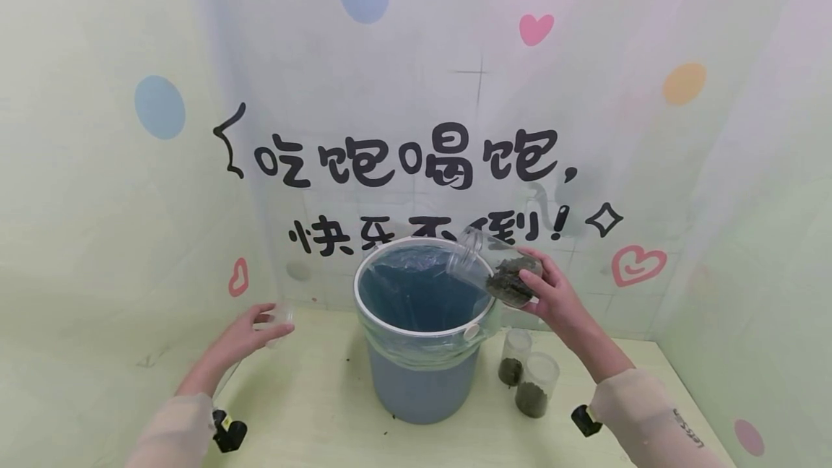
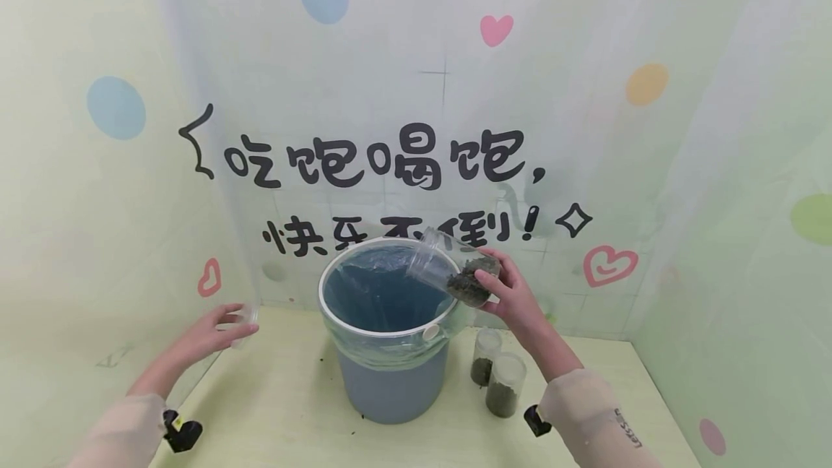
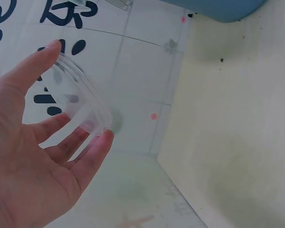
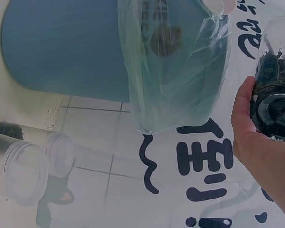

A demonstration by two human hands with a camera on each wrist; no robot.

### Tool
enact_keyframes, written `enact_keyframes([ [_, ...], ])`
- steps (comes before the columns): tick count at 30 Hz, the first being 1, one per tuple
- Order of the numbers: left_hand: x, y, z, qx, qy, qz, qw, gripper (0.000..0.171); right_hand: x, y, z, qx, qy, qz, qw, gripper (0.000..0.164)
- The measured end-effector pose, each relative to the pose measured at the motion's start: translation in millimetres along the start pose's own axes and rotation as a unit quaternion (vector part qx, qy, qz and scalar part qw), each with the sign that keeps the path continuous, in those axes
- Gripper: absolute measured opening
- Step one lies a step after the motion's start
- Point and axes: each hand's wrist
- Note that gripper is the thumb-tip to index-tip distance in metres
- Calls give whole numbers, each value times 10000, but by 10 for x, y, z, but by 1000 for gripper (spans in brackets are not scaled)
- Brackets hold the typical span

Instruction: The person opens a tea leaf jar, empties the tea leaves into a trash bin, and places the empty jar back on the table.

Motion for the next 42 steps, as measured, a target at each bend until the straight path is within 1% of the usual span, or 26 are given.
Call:
enact_keyframes([
  [7,-196,191,-21,86,-127,323,9994,90,0,-26,-5,-9,62,-13,10000,32],
  [12,-351,362,-23,137,-169,475,9986,90,-4,-26,-13,-11,78,-33,10000,33],
  [15,-450,461,-32,149,-130,592,9981,90,-3,-27,-17,-45,66,-37,10000,33],
  [20,-594,593,-40,126,-109,652,9977,91,-4,-33,-22,-57,60,-32,10000,33],
  [23,-685,666,-40,185,-42,665,9976,93,-6,-33,-24,-61,60,-32,10000,33],
  [24,-732,701,-29,252,28,754,9968,92,-6,-32,-24,-61,60,-31,10000,33],
  [26,-776,748,-34,285,69,783,9965,93,-8,-32,-25,-54,55,-24,10000,33],
  [29,-814,818,-45,292,81,864,9958,93,-10,-33,-26,-39,44,-31,10000,32],
  [31,-806,853,-67,235,-29,856,9961,94,-11,-34,-26,-31,45,-51,10000,32],
  [34,-811,918,-91,214,-175,975,9948,91,-13,-33,-25,-30,60,-71,10000,33],
  [36,-814,960,-110,246,-244,1095,9934,91,-14,-30,-24,-27,67,-69,10000,33],
  [42,-814,1060,-179,399,-297,1397,9889,89,-21,-24,-24,-30,59,-51,10000,32],
])
Point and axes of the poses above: each hand's wrist, its own z-axis towards the middle knuckle, its own y-axis out of the palm, x = y × z, and after that the axes turned 6 degrees about z, right-handed
